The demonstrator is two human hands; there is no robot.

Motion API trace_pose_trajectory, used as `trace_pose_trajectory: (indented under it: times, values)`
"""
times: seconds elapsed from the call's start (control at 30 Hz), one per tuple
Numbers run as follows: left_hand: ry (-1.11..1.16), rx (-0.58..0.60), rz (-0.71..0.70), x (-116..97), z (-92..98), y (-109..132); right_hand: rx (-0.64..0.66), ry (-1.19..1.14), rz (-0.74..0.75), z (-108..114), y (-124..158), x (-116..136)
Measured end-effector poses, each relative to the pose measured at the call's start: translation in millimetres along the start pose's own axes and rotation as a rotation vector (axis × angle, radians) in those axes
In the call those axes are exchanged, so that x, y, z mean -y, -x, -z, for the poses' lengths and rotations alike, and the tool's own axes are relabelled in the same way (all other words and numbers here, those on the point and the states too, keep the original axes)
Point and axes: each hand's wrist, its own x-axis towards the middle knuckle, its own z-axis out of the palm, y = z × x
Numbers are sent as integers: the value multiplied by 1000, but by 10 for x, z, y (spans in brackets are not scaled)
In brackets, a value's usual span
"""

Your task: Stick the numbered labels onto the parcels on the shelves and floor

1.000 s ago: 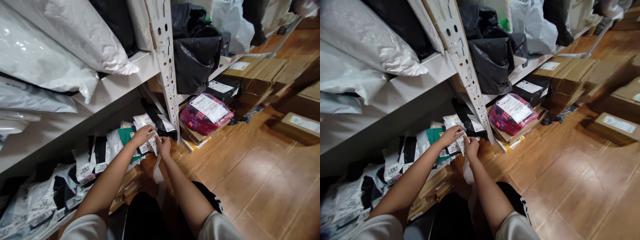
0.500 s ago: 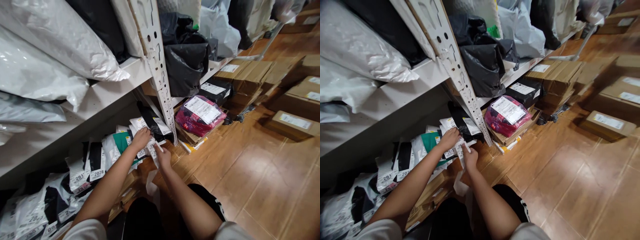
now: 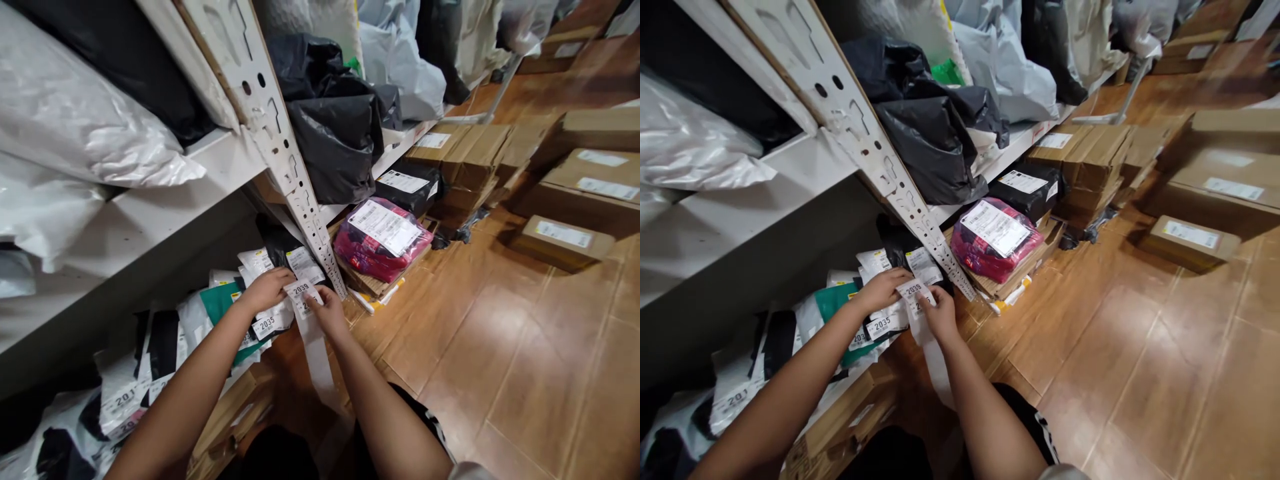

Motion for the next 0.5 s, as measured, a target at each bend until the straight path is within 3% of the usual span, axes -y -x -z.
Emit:
trace_pose_trajectory:
  times: [0.2,0.5]
  values:
    - [152,-58,131,-57,-25,-121,-75,182,40,82,-229,-226]
    - [223,-91,222,-129,-69,-196,-155,351,-18,71,-267,-366]
